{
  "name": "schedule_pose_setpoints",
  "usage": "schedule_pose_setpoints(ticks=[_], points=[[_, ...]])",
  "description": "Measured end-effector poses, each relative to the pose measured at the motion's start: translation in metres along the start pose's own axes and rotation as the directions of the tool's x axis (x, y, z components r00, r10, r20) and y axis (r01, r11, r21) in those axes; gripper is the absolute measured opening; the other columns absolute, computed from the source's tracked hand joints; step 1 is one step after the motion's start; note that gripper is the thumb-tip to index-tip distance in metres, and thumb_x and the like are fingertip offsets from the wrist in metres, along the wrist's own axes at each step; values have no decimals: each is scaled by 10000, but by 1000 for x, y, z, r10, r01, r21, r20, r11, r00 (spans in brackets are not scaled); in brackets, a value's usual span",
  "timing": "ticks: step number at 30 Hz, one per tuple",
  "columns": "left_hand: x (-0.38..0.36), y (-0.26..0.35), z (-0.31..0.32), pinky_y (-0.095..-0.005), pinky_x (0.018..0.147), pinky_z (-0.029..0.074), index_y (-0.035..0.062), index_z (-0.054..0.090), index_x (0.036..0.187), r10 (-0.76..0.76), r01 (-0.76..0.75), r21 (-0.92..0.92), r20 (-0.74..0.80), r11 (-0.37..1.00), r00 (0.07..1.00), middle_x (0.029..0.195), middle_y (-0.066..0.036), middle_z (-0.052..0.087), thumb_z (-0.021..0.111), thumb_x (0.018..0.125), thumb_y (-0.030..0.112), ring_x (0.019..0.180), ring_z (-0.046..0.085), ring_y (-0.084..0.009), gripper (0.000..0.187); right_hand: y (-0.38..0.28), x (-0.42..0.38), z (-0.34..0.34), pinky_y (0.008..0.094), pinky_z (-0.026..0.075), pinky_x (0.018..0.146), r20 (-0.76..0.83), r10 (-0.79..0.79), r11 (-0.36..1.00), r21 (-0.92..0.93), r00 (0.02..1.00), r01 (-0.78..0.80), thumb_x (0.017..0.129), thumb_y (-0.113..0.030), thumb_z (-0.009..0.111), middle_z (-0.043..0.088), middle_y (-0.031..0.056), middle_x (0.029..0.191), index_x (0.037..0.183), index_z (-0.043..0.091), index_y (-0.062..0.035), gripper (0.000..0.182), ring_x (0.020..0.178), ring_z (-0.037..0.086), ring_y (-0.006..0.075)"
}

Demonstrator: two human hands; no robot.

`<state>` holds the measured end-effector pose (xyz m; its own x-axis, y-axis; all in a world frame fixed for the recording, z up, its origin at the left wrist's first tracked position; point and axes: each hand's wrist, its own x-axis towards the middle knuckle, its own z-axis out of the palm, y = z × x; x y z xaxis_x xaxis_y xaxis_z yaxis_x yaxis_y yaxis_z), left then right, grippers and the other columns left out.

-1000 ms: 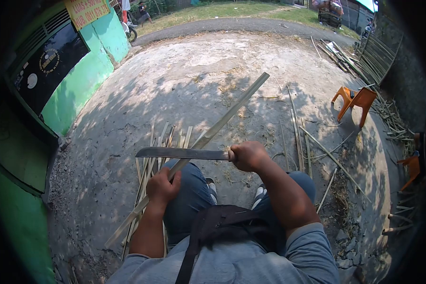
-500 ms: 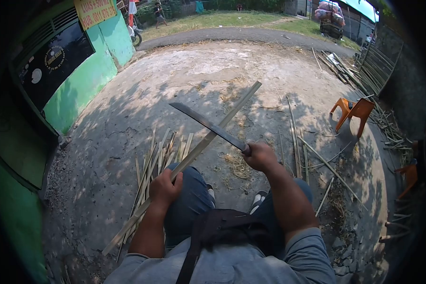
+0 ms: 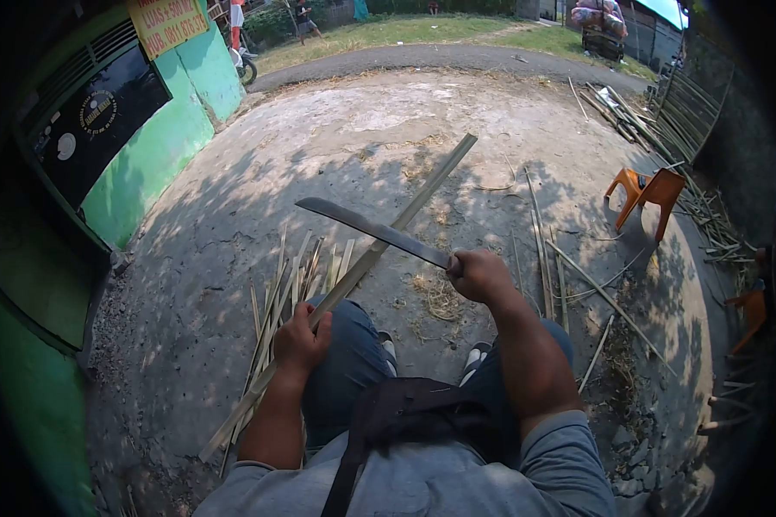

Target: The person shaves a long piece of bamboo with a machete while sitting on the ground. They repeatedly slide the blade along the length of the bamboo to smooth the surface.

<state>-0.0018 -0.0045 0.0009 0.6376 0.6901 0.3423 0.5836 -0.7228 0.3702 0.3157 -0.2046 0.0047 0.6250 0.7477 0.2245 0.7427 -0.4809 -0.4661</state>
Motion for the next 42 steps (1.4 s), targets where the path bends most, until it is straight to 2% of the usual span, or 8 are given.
schedule_pose_setpoints(ticks=[6, 10, 13, 17, 24, 30, 37, 42], points=[[-2, -4, 2, -567, 715, 546, 109, 597, 1171, -15, 15, 23, 1, 1000, 1000, 848, -215, 739, 513, 1054, 477, 818, 715, -474, 395, -6, -5, 0, 518, 582, 799, 15, 56, 998, -8, 998, -56, 896, -318, 700, 742, 163, 899, 986, 774, -161, 196, 898, 724, 395], [-2, -3, 2, -566, 716, 545, 106, 606, 1164, 4, -4, -9, -21, 1000, 1000, 837, -209, 738, 517, 1055, 469, 817, 716, -471, 389, -17, -8, 14, 505, 591, 783, 35, -152, 987, -41, 988, 154, 924, -336, 674, 752, 148, 893, 930, 758, -148, 206, 877, 738, 383], [-2, -1, 1, -564, 710, 545, 103, 618, 1146, 11, -12, -11, -28, 1000, 1000, 821, -206, 735, 526, 1052, 465, 803, 716, -468, 385, -37, -10, 16, 502, 597, 778, 196, -171, 971, -132, 966, 199, 942, -330, 638, 757, 135, 875, 912, 754, -143, 222, 865, 749, 371], [-2, -3, 3, -557, 697, 548, 102, 631, 1128, 12, -13, -13, -48, 1000, 999, 805, -202, 733, 533, 1048, 468, 789, 719, -463, 388, -35, -6, 11, 511, 596, 766, 186, -214, 957, -159, 959, 244, 964, -348, 612, 755, 138, 861, 889, 753, -144, 259, 841, 745, 387], [0, -2, 1, -553, 699, 558, 107, 627, 1135, -16, 16, 12, -5, 1000, 1000, 793, -197, 733, 528, 1048, 483, 792, 725, -456, 399, 4, 5, 4, 542, 570, 776, -11, 78, 996, 44, 997, -78, 946, -333, 653, 736, 202, 878, 926, 764, -104, 256, 859, 716, 431], [0, 5, -3, -562, 710, 557, 108, 611, 1165, -15, 15, 37, 14, 999, 1000, 798, -196, 737, 533, 1041, 501, 804, 730, -455, 420, -3, -5, 5, 509, 585, 808, 66, 86, 996, 7, 994, -87, 918, -360, 694, 746, 180, 907, 952, 768, -136, 238, 908, 721, 415], [-1, 2, -1, -560, 703, 558, 105, 611, 1169, 3, -3, 46, 0, 999, 1000, 787, -193, 734, 546, 1035, 504, 783, 728, -458, 426, -32, -7, 24, 495, 593, 796, 226, -145, 973, -146, 963, 180, 918, -347, 665, 750, 135, 888, 918, 752, -175, 193, 886, 737, 369], [-2, -1, -1, -550, 682, 561, 104, 620, 1159, 1, -1, -14, -13, 1000, 1000, 768, -190, 730, 556, 1035, 482, 763, 727, -451, 403, -4, 5, 20, 534, 578, 790, 66, -70, 997, -16, 995, 72, 946, -351, 628, 729, 187, 847, 887, 747, -125, 262, 863, 718, 414]])
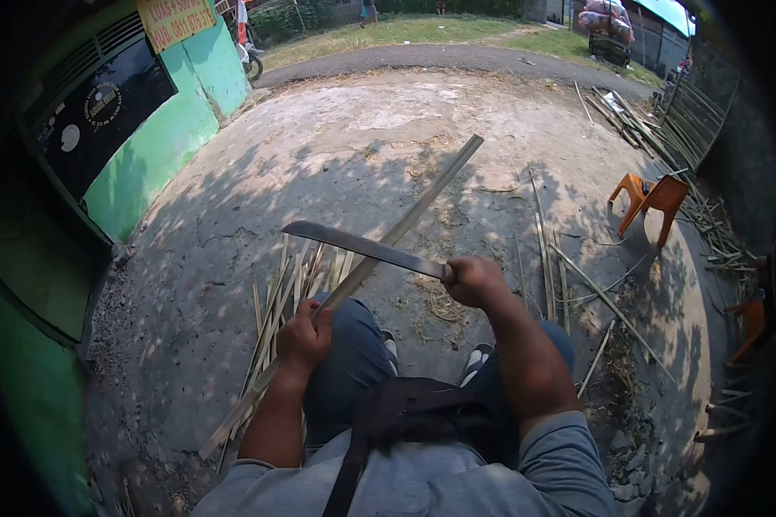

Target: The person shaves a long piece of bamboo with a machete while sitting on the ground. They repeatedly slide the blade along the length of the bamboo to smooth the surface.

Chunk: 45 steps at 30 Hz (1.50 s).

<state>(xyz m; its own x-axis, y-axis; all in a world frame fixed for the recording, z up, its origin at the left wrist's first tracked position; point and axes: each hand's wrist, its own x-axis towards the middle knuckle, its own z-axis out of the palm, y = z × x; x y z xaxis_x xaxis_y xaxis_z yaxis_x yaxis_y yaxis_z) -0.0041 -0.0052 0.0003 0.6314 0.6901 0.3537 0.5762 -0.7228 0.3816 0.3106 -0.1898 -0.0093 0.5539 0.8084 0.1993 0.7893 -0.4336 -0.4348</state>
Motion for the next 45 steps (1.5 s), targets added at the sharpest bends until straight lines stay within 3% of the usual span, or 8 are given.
schedule_pose_setpoints(ticks=[4, 17, 23, 27, 30, 33, 38, 45], points=[[1, 1, 2, -550, 678, 561, 103, 625, 1145, 15, -15, 29, -17, 999, 1000, 759, -190, 727, 555, 1038, 473, 752, 726, -449, 392, 22, 2, -7, 541, 571, 813, -35, 150, 981, 129, 988, -144, 922, -347, 676, 728, 222, 884, 942, 761, -96, 265, 884, 709, 437], [2, 1, -2, -568, 695, 555, 104, 594, 1232, 0, -2, 62, 24, 998, 1000, 791, -221, 732, 546, 1034, 511, 775, 728, -464, 455, -18, -5, 8, 507, 584, 795, 152, -116, 990, -63, 982, 127, 885, -322, 699, 743, 171, 895, 924, 761, -133, 203, 885, 724, 396], [1, -2, -3, -561, 696, 561, 104, 588, 1260, -29, 29, -4, 27, 1000, 999, 797, -221, 734, 553, 1030, 496, 781, 734, -458, 456, 18, 3, -4, 515, 575, 843, 34, 110, 990, 85, 993, -113, 910, -358, 698, 741, 210, 920, 929, 759, -106, 260, 932, 713, 426], [-1, 2, -7, -560, 681, 548, 110, 610, 1212, -23, 22, 50, 21, 999, 1000, 766, -212, 718, 585, 1022, 456, 765, 717, -460, 396, 30, 0, -11, 507, 570, 863, 135, 234, 952, 167, 963, -255, 886, -379, 739, 750, 207, 995, 1066, 767, -119, 318, 984, 716, 413], [-1, 7, -11, -558, 689, 549, 115, 611, 1214, -47, 41, 93, 64, 995, 997, 793, -217, 724, 585, 1020, 458, 776, 719, -458, 395, 10, -5, -16, 491, 571, 873, 136, 248, 968, 7, 959, -251, 893, -387, 734, 750, 201, 1039, 1099, 764, -129, 331, 1011, 716, 396], [-1, 5, -14, -556, 700, 552, 115, 616, 1209, -45, 38, 101, 72, 994, 996, 817, -219, 729, 589, 1016, 460, 788, 720, -457, 396, -12, -7, -13, 482, 570, 884, 205, 219, 975, -18, 954, -220, 900, -391, 733, 748, 193, 1059, 1090, 768, -119, 334, 1026, 713, 390], [-4, 3, -21, -555, 721, 557, 106, 630, 1203, -42, 39, 57, 60, 998, 997, 832, -216, 735, 599, 1010, 449, 804, 724, -458, 395, -43, -6, -3, 515, 579, 830, 288, -22, 990, -126, 957, 60, 1007, -345, 537, 747, 187, 930, 968, 754, -99, 330, 925, 723, 405], [-7, -10, -18, -559, 742, 566, 96, 633, 1228, -32, 32, 6, 24, 999, 999, 852, -215, 744, 605, 1004, 455, 832, 733, -456, 424, -39, 0, 1, 521, 577, 834, 242, -87, 982, -143, 966, 124, 1007, -361, 532, 738, 205, 900, 958, 750, -84, 355, 891, 722, 415]])
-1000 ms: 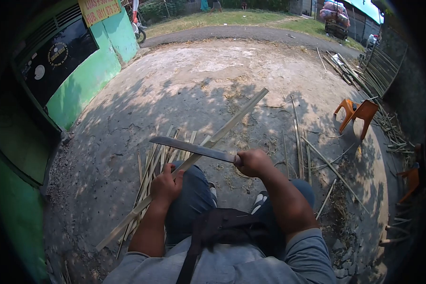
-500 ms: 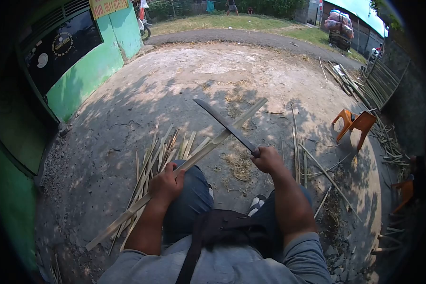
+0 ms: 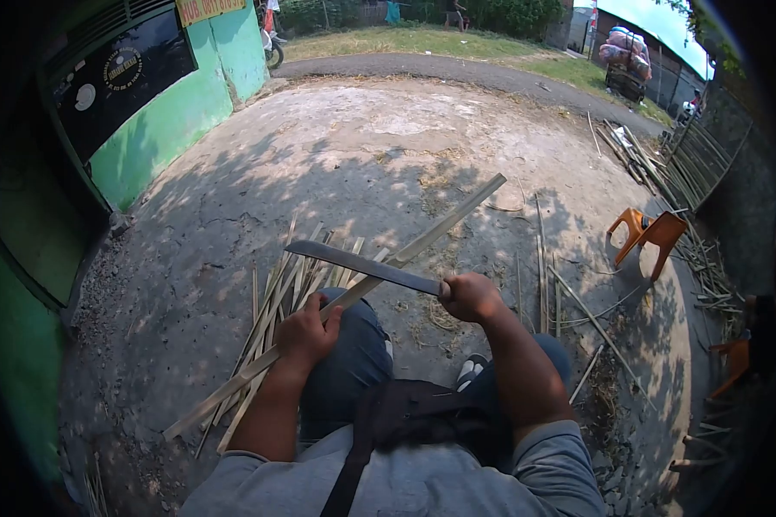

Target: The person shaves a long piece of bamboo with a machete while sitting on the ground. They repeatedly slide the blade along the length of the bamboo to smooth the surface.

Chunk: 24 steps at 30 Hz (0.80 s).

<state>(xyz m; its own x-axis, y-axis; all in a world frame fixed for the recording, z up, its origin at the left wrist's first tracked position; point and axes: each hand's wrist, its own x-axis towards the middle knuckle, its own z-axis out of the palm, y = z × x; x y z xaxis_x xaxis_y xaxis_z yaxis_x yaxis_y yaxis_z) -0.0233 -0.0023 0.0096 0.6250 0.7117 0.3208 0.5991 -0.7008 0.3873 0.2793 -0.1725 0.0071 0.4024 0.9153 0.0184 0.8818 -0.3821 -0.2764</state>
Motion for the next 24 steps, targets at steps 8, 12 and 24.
schedule_pose_setpoints(ticks=[8, 12, 24], points=[[9, 7, 3, -563, 731, 559, 128, 609, 1274, -48, 42, 65, 81, 997, 996, 837, -229, 737, 600, 1005, 466, 824, 727, -465, 431, 35, 3, 3, 489, 575, 889, 38, 277, 949, 143, 960, -280, 921, -400, 686, 754, 187, 1030, 1072, 776, -141, 313, 1009, 719, 383], [10, 4, 9, -563, 721, 560, 117, 607, 1266, -30, 24, 89, 62, 996, 998, 833, -222, 739, 588, 1014, 472, 813, 729, -460, 436, 23, 0, 2, 478, 576, 888, 50, 285, 948, 134, 957, -289, 884, -395, 737, 756, 183, 1042, 1082, 776, -137, 327, 1003, 725, 375], [9, 7, 15, -574, 702, 544, 105, 630, 1257, 7, -7, 17, 3, 1000, 1000, 797, -229, 722, 607, 1013, 436, 789, 710, -477, 412, 11, 6, 9, 490, 592, 781, -2, 14, 1000, 16, 1000, -14, 965, -336, 610, 748, 164, 891, 961, 761, -133, 254, 870, 730, 389]])
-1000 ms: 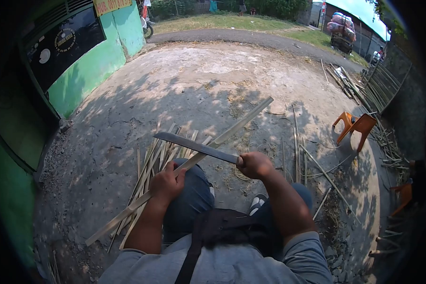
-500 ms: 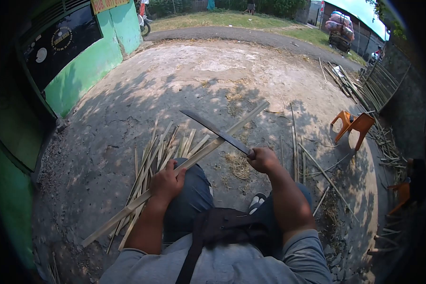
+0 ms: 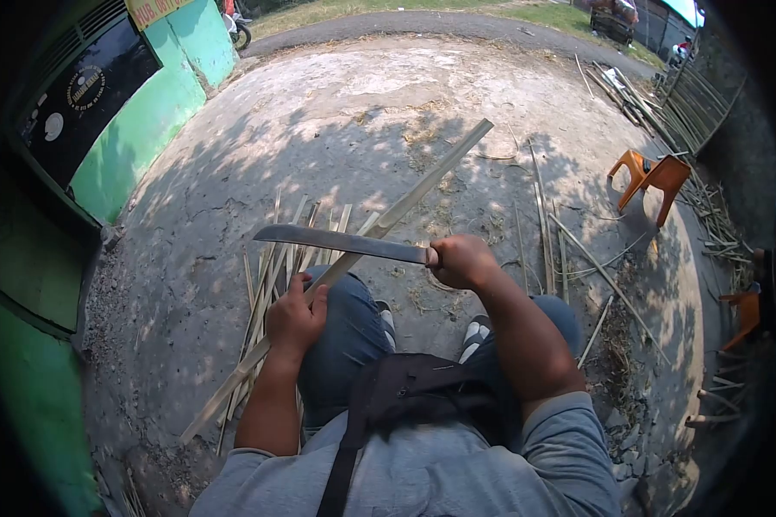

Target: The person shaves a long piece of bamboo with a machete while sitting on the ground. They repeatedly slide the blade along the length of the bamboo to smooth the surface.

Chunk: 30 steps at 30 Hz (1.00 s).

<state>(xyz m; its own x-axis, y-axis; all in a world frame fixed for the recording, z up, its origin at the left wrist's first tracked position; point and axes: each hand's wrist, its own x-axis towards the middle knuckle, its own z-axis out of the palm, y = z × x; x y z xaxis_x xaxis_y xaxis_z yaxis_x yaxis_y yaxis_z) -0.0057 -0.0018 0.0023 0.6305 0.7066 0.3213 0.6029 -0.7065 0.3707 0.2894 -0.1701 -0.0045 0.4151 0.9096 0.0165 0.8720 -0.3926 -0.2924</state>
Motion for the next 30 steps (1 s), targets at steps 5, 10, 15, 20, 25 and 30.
schedule_pose_setpoints(ticks=[5, 10, 15, 20, 25, 30], points=[[1, 4, 0, -572, 705, 554, 102, 618, 1246, -15, 14, 51, 22, 999, 1000, 804, -226, 734, 590, 1014, 469, 776, 720, -471, 434, 29, 0, -3, 481, 581, 852, -10, 252, 951, 188, 968, -245, 938, -349, 650, 755, 161, 978, 1028, 784, -174, 238, 974, 721, 373], [3, 8, -1, -575, 710, 555, 105, 616, 1255, -10, 5, 105, 50, 994, 999, 825, -233, 737, 577, 1017, 491, 787, 719, -480, 455, 32, -11, -8, 474, 575, 877, 29, 279, 936, 215, 960, -278, 925, -389, 692, 756, 156, 1051, 1075, 781, -177, 274, 1002, 721, 366], [2, 9, -2, -568, 723, 561, 105, 628, 1239, -18, 12, 129, 45, 992, 999, 842, -230, 742, 581, 1014, 486, 801, 723, -476, 446, 13, -9, -5, 477, 574, 882, 105, 163, 976, 131, 981, -176, 925, -385, 698, 759, 146, 1053, 1061, 759, -140, 287, 1009, 722, 367], [1, 4, 3, -564, 711, 558, 109, 645, 1212, 3, -3, 59, -7, 998, 1000, 836, -222, 743, 596, 1010, 465, 798, 726, -462, 413, -9, -9, -8, 480, 595, 813, 100, -11, 1000, 7, 995, 10, 913, -306, 662, 765, 139, 976, 992, 751, -130, 212, 941, 744, 362], [0, 2, 4, -571, 702, 548, 114, 639, 1213, -11, 12, 28, -24, 1000, 1000, 823, -225, 734, 600, 1011, 454, 796, 719, -470, 397, 11, -5, -9, 495, 587, 831, -10, 78, 996, 40, 997, -77, 919, -306, 652, 763, 141, 954, 981, 765, -154, 199, 950, 735, 367], [1, 8, -1, -575, 696, 550, 121, 623, 1217, 3, -3, 59, -7, 998, 1000, 825, -225, 737, 605, 1009, 454, 787, 718, -472, 394, 40, -3, -7, 489, 571, 872, -12, 315, 922, 242, 949, -303, 947, -358, 655, 761, 153, 1034, 1052, 784, -157, 261, 976, 719, 384]])
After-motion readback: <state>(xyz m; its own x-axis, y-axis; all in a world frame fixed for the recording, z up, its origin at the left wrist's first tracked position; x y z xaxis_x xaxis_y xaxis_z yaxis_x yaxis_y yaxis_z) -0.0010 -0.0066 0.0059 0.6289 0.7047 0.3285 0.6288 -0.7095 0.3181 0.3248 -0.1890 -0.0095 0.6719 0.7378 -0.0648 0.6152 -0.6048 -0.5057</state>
